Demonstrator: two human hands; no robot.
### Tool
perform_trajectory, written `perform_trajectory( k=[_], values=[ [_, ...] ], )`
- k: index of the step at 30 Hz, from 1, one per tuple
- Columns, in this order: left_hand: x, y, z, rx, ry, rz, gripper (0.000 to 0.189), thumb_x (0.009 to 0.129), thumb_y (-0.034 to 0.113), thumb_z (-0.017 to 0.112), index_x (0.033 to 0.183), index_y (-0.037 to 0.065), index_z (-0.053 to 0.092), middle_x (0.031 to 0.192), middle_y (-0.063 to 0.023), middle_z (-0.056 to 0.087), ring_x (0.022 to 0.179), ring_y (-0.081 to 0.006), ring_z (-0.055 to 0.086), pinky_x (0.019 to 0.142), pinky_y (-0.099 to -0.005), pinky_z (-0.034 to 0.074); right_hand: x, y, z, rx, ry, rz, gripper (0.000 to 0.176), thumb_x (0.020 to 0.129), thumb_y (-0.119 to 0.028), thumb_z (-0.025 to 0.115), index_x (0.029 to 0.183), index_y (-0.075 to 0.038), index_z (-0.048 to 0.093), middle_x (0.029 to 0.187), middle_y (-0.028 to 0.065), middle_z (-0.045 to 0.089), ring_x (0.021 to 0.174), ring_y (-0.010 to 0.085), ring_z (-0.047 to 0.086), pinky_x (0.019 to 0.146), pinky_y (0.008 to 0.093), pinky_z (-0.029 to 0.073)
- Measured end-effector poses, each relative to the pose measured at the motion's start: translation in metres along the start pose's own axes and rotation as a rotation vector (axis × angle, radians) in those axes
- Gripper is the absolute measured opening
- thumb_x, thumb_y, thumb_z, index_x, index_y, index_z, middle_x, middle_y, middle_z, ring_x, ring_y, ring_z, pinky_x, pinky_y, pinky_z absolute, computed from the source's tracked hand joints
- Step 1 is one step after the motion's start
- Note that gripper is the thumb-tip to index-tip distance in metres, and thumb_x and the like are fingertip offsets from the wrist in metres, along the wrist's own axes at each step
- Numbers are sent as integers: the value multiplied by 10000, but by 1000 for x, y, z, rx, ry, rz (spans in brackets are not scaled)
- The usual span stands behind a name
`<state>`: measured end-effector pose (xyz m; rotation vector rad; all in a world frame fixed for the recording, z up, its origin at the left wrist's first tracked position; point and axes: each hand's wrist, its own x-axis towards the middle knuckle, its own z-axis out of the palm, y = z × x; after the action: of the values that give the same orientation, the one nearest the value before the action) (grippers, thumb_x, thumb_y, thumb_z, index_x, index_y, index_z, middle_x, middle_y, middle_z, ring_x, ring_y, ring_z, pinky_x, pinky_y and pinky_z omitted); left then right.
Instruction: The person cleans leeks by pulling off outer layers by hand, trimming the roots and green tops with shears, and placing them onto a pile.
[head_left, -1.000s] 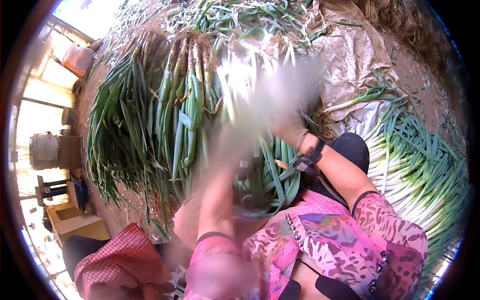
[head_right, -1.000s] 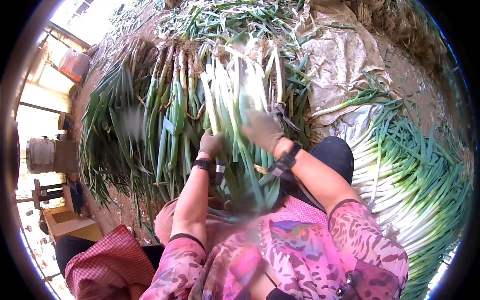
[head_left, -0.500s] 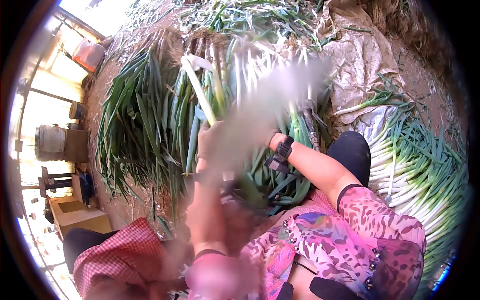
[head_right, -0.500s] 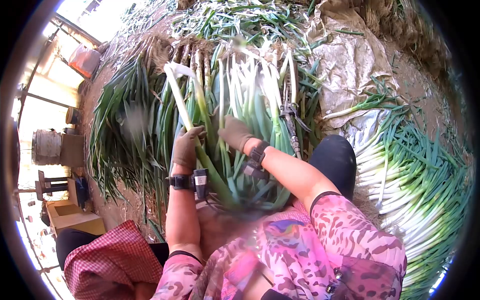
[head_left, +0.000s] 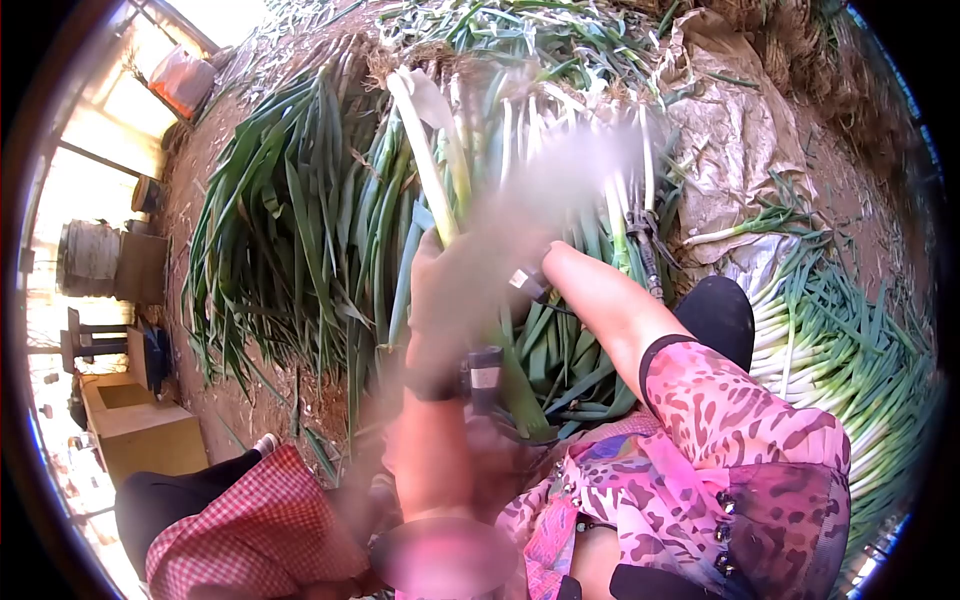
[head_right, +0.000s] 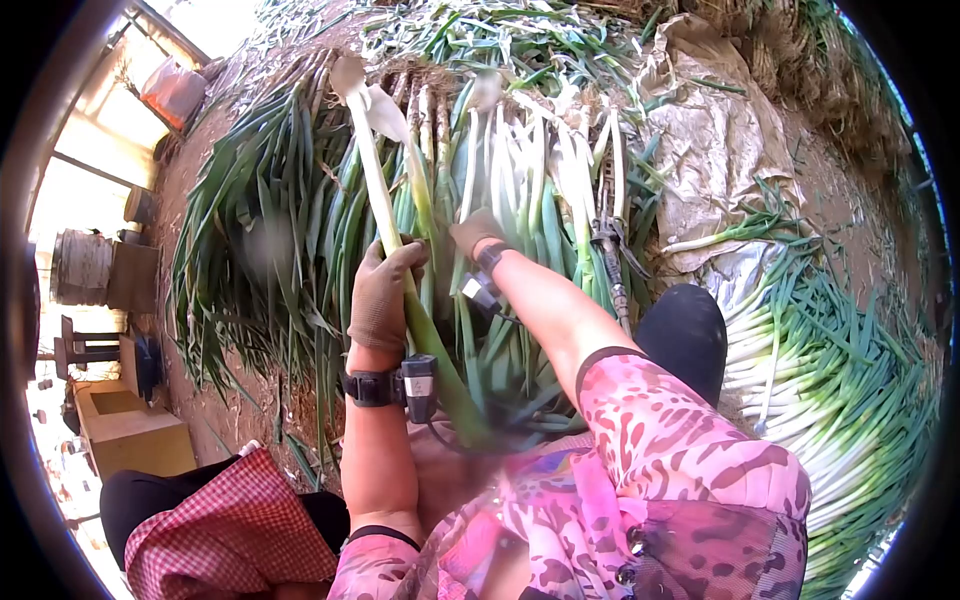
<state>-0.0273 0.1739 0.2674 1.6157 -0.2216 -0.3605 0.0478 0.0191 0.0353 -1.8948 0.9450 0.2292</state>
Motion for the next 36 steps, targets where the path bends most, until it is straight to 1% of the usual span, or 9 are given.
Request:
perform_trajectory(
  k=[5, 9, 14, 18, 21, 24, 27, 31, 36],
  values=[
    [2, -4, -14, -212, 44, -265, 215, 902, 163, 661, 1057, 17, 635, 877, -20, 637, 742, -92, 545, 699, -234, 449, -12, 8, -18, -83, -27, -195, 424, 863, -337, 693, 1088, 21, 678, 1151, 280, 676, 1100, 408, 655, 950, 445, 507],
    [-1, -7, -23, -319, 51, -238, 216, 915, 161, 651, 1077, 20, 628, 911, -27, 654, 779, -89, 567, 735, -231, 463, -31, 2, -33, -319, 16, -474, 383, 899, -341, 646, 1055, 7, 686, 1133, 273, 670, 1126, 404, 634, 972, 457, 489],
    [-3, -15, -26, -216, 58, -99, 224, 927, 168, 644, 1099, 26, 622, 958, -38, 678, 837, -98, 612, 780, -235, 487, 10, 6, -16, -435, 247, -308, 332, 978, -242, 526, 1110, 39, 644, 1086, 265, 682, 1029, 425, 680, 906, 480, 552],
    [-2, 3, -25, -251, 47, -165, 223, 930, 169, 643, 1099, 26, 623, 958, -40, 678, 845, -100, 618, 776, -234, 487, 79, 18, 16, -609, 418, -182, 414, 942, -252, 598, 1176, 89, 594, 1127, 189, 683, 974, 324, 726, 770, 416, 595],
    [1, 2, -28, -286, 66, -207, 223, 931, 170, 645, 1092, 18, 624, 945, -39, 672, 823, -94, 602, 765, -228, 484, 103, 10, 10, -824, 341, -139, 442, 875, -328, 679, 1141, 24, 703, 1117, 186, 701, 986, 310, 727, 781, 382, 587],
    [4, -2, -35, -297, 48, -290, 223, 932, 171, 646, 1083, 9, 624, 934, -38, 665, 806, -88, 586, 757, -222, 480, 62, -8, -46, -501, 11, -171, 423, 833, -377, 695, 1049, -18, 753, 1054, 179, 736, 967, 287, 734, 798, 358, 574],
    [5, -4, -35, -274, 59, -301, 222, 935, 171, 646, 1080, 5, 624, 928, -36, 663, 798, -84, 577, 752, -219, 477, 61, -1, -67, -116, -30, -64, 505, 784, -437, 719, 1054, -10, 746, 970, 168, 754, 927, 275, 739, 801, 345, 560],
    [3, 4, -27, -320, 58, -309, 221, 936, 161, 644, 1090, 4, 619, 955, -47, 679, 811, -85, 589, 760, -218, 478, 11, -15, -87, 191, 90, -258, 541, 827, -494, 687, 1050, -4, 737, 911, 170, 750, 847, 288, 730, 783, 371, 547],
    [4, 0, -28, -347, 23, -313, 231, 939, 157, 639, 1108, 2, 610, 990, -59, 692, 844, -90, 612, 778, -221, 488, 15, -40, -78, -256, 243, -232, 696, 880, -610, 566, 1241, -23, 662, 1100, 246, 710, 1060, 412, 667, 940, 454, 508]
  ],
)
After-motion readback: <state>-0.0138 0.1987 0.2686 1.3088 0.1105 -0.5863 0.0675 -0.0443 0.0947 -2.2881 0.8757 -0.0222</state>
